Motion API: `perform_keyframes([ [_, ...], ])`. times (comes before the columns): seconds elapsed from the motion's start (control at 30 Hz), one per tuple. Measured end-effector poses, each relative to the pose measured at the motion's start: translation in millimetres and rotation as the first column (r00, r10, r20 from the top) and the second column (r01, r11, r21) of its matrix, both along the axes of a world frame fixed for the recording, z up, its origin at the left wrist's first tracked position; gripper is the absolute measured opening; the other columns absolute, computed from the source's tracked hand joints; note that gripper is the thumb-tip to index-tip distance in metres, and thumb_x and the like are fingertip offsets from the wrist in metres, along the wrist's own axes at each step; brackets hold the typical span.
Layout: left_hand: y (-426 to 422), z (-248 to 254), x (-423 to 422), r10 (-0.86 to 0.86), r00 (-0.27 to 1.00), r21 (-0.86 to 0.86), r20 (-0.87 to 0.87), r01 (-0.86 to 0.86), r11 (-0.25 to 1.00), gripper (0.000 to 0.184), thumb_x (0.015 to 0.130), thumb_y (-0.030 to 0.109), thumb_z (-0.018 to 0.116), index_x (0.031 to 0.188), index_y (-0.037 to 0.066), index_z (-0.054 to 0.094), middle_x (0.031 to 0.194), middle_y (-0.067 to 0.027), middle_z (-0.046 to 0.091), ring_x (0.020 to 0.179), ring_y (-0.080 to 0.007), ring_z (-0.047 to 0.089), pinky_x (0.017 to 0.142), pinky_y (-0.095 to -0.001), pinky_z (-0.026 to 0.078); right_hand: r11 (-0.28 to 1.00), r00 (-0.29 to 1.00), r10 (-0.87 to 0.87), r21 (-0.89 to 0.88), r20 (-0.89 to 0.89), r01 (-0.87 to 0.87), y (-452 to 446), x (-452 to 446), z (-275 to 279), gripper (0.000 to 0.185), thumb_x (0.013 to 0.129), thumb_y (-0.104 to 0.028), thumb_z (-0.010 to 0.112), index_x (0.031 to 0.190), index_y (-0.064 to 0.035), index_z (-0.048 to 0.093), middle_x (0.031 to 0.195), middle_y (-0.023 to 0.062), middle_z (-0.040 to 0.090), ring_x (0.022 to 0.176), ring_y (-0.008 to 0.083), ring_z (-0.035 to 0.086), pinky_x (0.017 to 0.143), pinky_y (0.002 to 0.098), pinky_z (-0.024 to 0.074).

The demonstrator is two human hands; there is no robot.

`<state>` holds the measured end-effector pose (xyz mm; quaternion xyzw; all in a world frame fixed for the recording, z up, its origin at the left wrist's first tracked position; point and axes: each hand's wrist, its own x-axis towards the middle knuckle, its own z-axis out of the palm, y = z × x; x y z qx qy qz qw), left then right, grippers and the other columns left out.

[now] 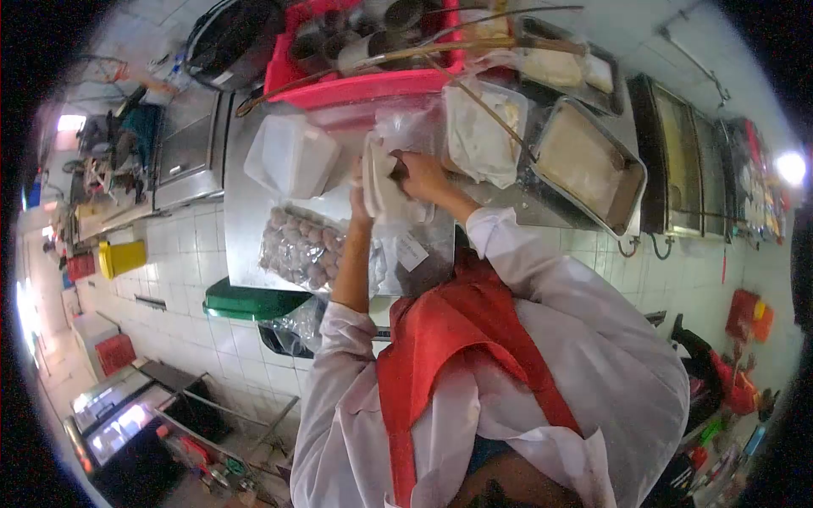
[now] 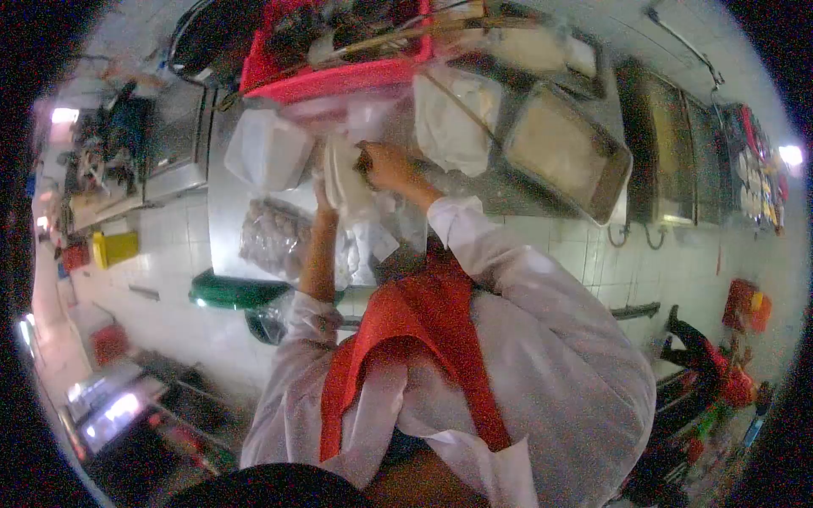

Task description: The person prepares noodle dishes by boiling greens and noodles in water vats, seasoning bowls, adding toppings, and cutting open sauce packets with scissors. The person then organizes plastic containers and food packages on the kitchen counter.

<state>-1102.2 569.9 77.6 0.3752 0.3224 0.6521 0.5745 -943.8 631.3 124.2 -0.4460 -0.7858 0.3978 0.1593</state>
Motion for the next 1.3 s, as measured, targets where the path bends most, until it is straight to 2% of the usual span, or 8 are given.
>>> perform_keyframes([
  [0.23,-60.4,83.3,19.5,0.338,0.627,0.201,-0.702,-0.281,0.938,0.060,0.068,0.032,0.080,0.111,0.001,0.052,0.118,-0.0143,0.050,0.109,-0.0241,0.049,0.096,-0.0345,0.039,0.987,0.801,0.154,0.128,-0.579,-0.097,-37.0,-34.8,-26.7,0.042,0.068,-0.019,0.072,0.105,-0.0006,0.064,0.102,0.0138,0.066,0.100,0.0256,0.060,0.086,0.0359,0.0460],
  [0.3,-90.4,98.0,22.2,0.338,0.775,-0.170,-0.534,-0.490,0.855,0.046,0.065,0.013,0.080,0.102,0.001,0.054,0.104,-0.0109,0.055,0.095,-0.0225,0.055,0.085,-0.0324,0.045,0.912,0.535,0.164,-0.080,-0.829,-0.403,-59.2,-42.9,4.6,0.039,0.069,-0.017,0.071,0.102,0.0011,0.065,0.102,0.0115,0.066,0.098,0.0197,0.059,0.086,0.0333,0.0456],
  [0.53,-245.8,122.9,-58.8,0.398,-0.095,0.338,-0.912,-0.724,0.601,0.025,0.063,0.004,0.071,0.081,0.003,0.054,0.074,-0.0055,0.055,0.068,-0.0153,0.053,0.063,-0.0297,0.044,0.803,0.664,0.306,-0.190,-0.682,-0.565,-110.6,-57.8,35.2,0.034,0.070,0.000,0.066,0.104,-0.0043,0.063,0.114,0.0103,0.062,0.101,0.0199,0.060,0.085,0.0320,0.0486],
  [0.8,-543.1,-67.0,-211.1,0.941,-0.290,-0.185,-0.174,-0.929,-0.321,0.039,0.068,0.015,0.071,0.101,0.000,0.058,0.097,-0.0182,0.064,0.076,-0.0275,0.063,0.068,-0.0409,0.050,0.986,0.979,-0.039,0.164,0.198,0.006,-60.6,12.9,-62.3,0.056,0.068,-0.025,0.073,0.116,-0.0017,0.055,0.119,0.0210,0.053,0.114,0.0355,0.048,0.097,0.0433,0.0371],
  [0.9,-493.7,-64.9,-239.4,0.222,-0.337,0.001,-0.915,-0.553,-0.833,0.044,0.072,0.025,0.072,0.102,-0.002,0.056,0.083,-0.0192,0.066,0.074,-0.0348,0.063,0.067,-0.0453,0.049,0.996,0.938,-0.083,-0.005,0.338,0.090,-111.5,-3.5,-25.0,0.058,0.067,-0.028,0.076,0.115,-0.0022,0.055,0.114,0.0201,0.055,0.109,0.0356,0.050,0.093,0.0431,0.0404],
  [1.13,-477.8,-232.3,-367.5,0.109,-0.393,0.179,-0.913,-0.625,-0.760,0.047,0.077,0.036,0.072,0.100,0.000,0.052,0.110,-0.0252,0.055,0.103,-0.0369,0.052,0.086,-0.0447,0.040,0.904,0.948,0.070,0.382,0.310,-0.192,-230.0,-19.2,-87.2,0.040,0.073,-0.017,0.071,0.105,0.0003,0.056,0.102,0.0182,0.051,0.096,0.0335,0.053,0.080,0.0402,0.0447],
  [1.2,-480.3,-281.1,-370.9,-0.001,-0.335,0.333,-0.942,-0.938,-0.097,0.056,0.079,0.040,0.067,0.116,0.002,0.050,0.125,-0.0289,0.045,0.118,-0.0391,0.043,0.099,-0.0452,0.033,0.938,0.944,0.016,0.322,0.329,-0.128,-252.7,-34.0,-88.1,0.023,0.077,-0.007,0.061,0.097,0.0022,0.056,0.095,0.0176,0.052,0.093,0.0329,0.054,0.078,0.0399,0.0442],
  [1.3,-493.0,-409.9,-364.7,-0.237,0.225,-0.240,-0.945,-0.970,0.034,0.072,0.080,0.054,0.059,0.131,0.005,0.044,0.134,-0.0267,0.040,0.126,-0.0403,0.038,0.103,-0.0488,0.031,0.969,0.919,0.116,0.160,0.376,-0.187,-296.6,-34.3,-87.3,0.008,0.079,-0.001,0.055,0.086,0.0026,0.055,0.080,0.0169,0.054,0.079,0.0336,0.057,0.069,0.0400,0.0447],
])
